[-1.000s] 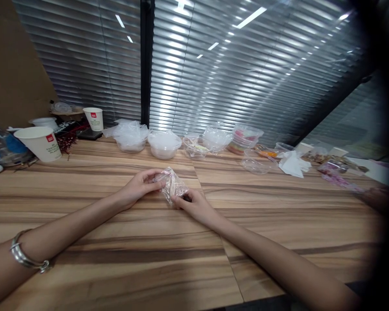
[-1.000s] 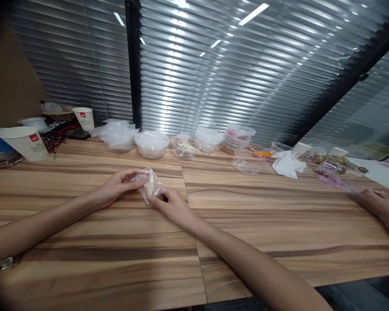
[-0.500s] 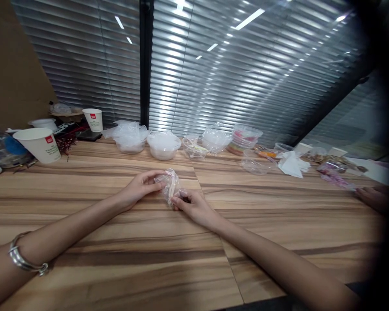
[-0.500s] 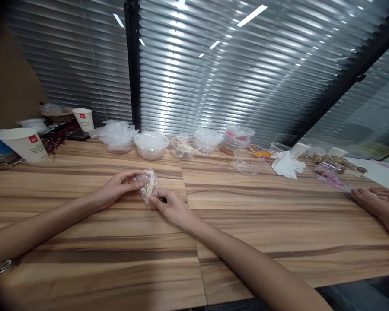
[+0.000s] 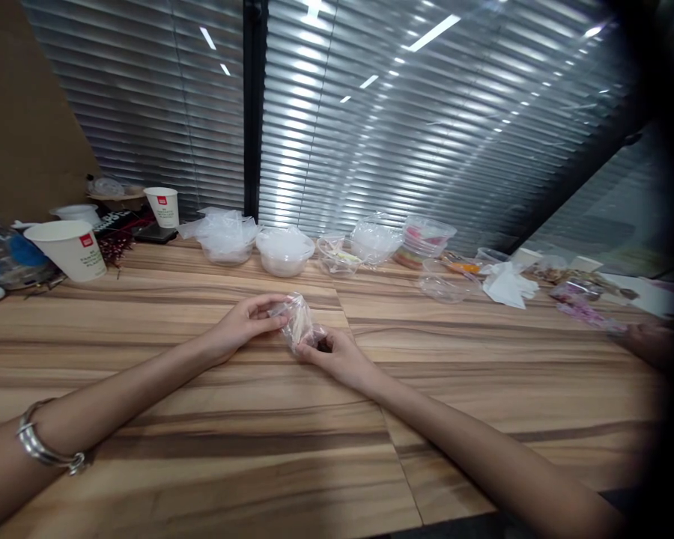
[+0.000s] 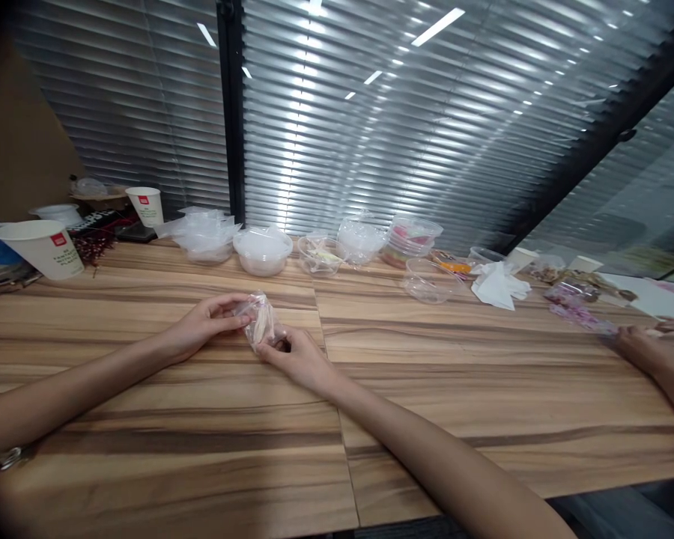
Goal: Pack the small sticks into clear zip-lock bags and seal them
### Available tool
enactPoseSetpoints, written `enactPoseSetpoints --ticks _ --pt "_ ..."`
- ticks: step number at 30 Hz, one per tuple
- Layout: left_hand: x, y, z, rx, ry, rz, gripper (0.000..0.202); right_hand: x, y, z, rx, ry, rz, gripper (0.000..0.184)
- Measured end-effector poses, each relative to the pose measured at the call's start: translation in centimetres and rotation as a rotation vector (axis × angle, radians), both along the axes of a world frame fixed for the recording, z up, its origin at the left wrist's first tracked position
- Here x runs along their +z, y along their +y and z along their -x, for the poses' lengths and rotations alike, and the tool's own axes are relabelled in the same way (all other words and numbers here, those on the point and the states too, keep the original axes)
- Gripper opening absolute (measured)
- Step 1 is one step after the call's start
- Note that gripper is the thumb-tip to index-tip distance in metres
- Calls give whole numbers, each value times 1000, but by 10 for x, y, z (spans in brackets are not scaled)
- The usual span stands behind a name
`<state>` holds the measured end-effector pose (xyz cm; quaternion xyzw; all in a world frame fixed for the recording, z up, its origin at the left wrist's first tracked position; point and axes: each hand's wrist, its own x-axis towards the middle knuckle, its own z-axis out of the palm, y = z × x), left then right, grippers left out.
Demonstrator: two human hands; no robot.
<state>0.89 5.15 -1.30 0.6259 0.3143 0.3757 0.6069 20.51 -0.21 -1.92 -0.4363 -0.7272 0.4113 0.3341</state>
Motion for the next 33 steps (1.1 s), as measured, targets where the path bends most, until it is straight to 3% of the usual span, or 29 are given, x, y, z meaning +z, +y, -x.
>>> enactPoseSetpoints --ticks 12,16,19,23,33 --pt "4 -1 -2 24 0 4 40 0 -1 0 6 -36 4 33" --pt "2 0 0 30 12 -7 36 -2 2 0 -63 124 10 25" --pt "5 -1 1 -54 98 -57 30 -2 6 -1 -150 296 33 26" --pt "10 -3 1 -196 265 -199 27 -2 8 -2 -119 265 5 24" --pt "13 -3 2 -253 380 -314 24 -6 11 -1 -105 380 76 20"
